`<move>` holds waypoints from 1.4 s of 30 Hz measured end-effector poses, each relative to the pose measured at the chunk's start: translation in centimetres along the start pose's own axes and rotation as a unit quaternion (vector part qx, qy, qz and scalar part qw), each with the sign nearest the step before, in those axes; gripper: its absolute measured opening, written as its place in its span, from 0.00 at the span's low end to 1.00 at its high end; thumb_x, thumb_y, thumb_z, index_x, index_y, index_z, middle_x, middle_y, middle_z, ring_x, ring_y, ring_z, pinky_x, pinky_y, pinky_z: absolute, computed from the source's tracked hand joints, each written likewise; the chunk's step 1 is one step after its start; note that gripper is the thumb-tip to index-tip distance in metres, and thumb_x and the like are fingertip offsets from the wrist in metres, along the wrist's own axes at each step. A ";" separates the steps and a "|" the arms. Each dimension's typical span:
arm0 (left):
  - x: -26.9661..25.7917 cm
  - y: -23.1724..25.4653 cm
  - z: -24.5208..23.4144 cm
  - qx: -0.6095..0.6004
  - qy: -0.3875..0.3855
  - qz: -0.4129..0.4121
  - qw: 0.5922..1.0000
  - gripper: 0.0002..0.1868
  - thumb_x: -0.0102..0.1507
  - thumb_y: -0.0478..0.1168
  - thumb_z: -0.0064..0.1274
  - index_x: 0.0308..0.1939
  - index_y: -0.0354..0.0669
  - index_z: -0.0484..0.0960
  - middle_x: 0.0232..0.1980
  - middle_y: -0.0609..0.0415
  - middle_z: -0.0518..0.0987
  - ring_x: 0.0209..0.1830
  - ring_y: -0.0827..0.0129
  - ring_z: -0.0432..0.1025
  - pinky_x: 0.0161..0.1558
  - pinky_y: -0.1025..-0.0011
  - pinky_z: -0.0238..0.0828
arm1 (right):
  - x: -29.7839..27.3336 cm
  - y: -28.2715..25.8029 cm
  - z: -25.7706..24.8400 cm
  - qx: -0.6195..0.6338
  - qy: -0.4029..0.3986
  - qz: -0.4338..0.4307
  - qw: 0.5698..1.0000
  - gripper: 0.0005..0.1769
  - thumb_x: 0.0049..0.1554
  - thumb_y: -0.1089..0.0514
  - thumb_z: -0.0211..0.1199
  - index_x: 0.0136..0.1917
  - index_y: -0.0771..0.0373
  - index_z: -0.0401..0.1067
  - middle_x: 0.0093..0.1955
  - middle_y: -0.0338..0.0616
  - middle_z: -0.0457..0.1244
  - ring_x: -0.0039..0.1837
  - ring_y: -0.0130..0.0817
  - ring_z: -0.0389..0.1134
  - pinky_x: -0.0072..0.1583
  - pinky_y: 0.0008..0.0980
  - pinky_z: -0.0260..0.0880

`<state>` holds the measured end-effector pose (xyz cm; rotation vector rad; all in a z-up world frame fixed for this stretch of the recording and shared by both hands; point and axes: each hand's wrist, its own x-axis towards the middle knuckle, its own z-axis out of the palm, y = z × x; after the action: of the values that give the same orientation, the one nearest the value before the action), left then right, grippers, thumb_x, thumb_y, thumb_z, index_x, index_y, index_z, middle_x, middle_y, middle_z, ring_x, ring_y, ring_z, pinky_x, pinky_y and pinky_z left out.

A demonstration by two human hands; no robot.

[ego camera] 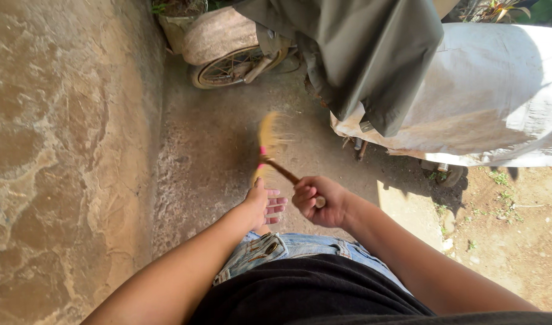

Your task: The person sweeps the concrete floor of an outdoor area using a short-handled broom, moving dirt and debris along the base of a wall and around the wheels of a parked motorcycle.

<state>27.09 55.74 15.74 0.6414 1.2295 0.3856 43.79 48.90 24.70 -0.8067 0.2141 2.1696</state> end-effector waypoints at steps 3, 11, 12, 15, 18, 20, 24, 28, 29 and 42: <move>0.3 3.0 -2.3 0.008 0.027 0.018 0.999 0.39 0.62 0.66 0.14 0.53 0.43 0.71 0.39 0.55 0.76 0.39 0.65 0.69 0.41 0.59 0.65 | 2.6 0.8 3.5 -0.147 0.008 0.066 0.987 0.17 0.56 0.61 0.47 0.26 0.56 0.55 0.21 0.29 0.52 0.22 0.14 0.53 0.23 0.13 0.54; 1.3 8.6 -10.5 0.031 0.051 0.016 0.998 0.38 0.62 0.66 0.14 0.54 0.43 0.68 0.39 0.54 0.77 0.38 0.67 0.69 0.40 0.60 0.64 | 13.2 -2.8 7.2 -0.057 -0.057 0.138 0.987 0.16 0.61 0.61 0.47 0.30 0.59 0.57 0.24 0.30 0.54 0.24 0.13 0.55 0.25 0.12 0.58; 1.5 8.9 -11.0 0.040 0.043 0.026 0.998 0.37 0.62 0.65 0.14 0.55 0.44 0.67 0.41 0.54 0.78 0.38 0.67 0.70 0.39 0.60 0.64 | 13.7 -3.3 7.0 0.084 -0.016 0.106 0.991 0.10 0.62 0.60 0.45 0.43 0.71 0.59 0.23 0.32 0.53 0.23 0.15 0.53 0.23 0.12 0.57; 2.0 8.4 -11.7 0.130 0.030 0.016 0.991 0.37 0.62 0.65 0.15 0.57 0.44 0.67 0.42 0.53 0.79 0.36 0.67 0.69 0.37 0.61 0.64 | 12.9 -4.2 4.2 0.353 0.081 -0.003 0.932 0.24 0.62 0.56 0.42 0.63 0.80 0.55 0.23 0.35 0.53 0.21 0.16 0.52 0.20 0.11 0.53; 2.0 7.9 -12.4 0.139 -0.025 -0.036 0.989 0.39 0.61 0.68 0.13 0.59 0.48 0.65 0.43 0.54 0.78 0.36 0.68 0.69 0.36 0.64 0.61 | 10.3 -4.6 -1.3 0.471 0.164 -0.155 0.853 0.28 0.61 0.51 0.42 0.62 0.79 0.54 0.28 0.41 0.55 0.24 0.15 0.52 0.23 0.07 0.55; 2.3 8.4 -12.8 0.142 -0.018 -0.033 0.989 0.39 0.61 0.68 0.13 0.59 0.48 0.65 0.43 0.54 0.78 0.37 0.68 0.69 0.37 0.64 0.62 | 9.3 -5.7 -4.4 0.505 0.171 -0.178 0.827 0.27 0.61 0.51 0.42 0.60 0.81 0.54 0.27 0.36 0.54 0.25 0.13 0.53 0.23 0.07 0.55; 3.5 8.8 -13.3 0.137 -0.005 -0.023 0.990 0.38 0.61 0.66 0.13 0.58 0.47 0.67 0.44 0.55 0.79 0.37 0.70 0.70 0.36 0.62 0.64 | 9.3 -6.5 -6.0 0.270 0.356 -0.270 0.853 0.08 0.59 0.61 0.49 0.37 0.59 0.59 0.24 0.31 0.53 0.25 0.15 0.52 0.27 0.16 0.59; 4.1 7.5 -11.9 0.156 -0.003 -0.037 0.987 0.37 0.62 0.65 0.14 0.59 0.46 0.66 0.43 0.54 0.79 0.37 0.68 0.70 0.35 0.64 0.65 | 10.4 -4.6 -1.9 0.153 0.373 -0.313 0.860 0.08 0.55 0.68 0.39 0.36 0.60 0.54 0.24 0.37 0.51 0.26 0.25 0.51 0.30 0.24 0.57; 3.9 7.0 -11.3 0.165 -0.022 -0.049 0.985 0.37 0.62 0.66 0.14 0.58 0.46 0.67 0.43 0.55 0.79 0.37 0.69 0.70 0.35 0.64 0.64 | 10.3 -3.5 -0.7 0.149 0.382 -0.325 0.852 0.07 0.54 0.69 0.39 0.37 0.60 0.54 0.24 0.38 0.52 0.26 0.26 0.52 0.30 0.25 0.58; 3.2 4.9 -6.0 0.205 -0.035 -0.056 0.977 0.39 0.62 0.67 0.14 0.59 0.43 0.64 0.41 0.55 0.78 0.34 0.71 0.69 0.34 0.64 0.64 | 3.9 3.7 4.7 0.101 0.018 -0.019 0.995 0.16 0.56 0.64 0.46 0.28 0.57 0.52 0.22 0.30 0.51 0.21 0.15 0.51 0.22 0.16 0.49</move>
<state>22.64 62.85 15.35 0.9254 1.2818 0.0107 36.94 50.72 25.55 -0.7293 0.4270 2.0601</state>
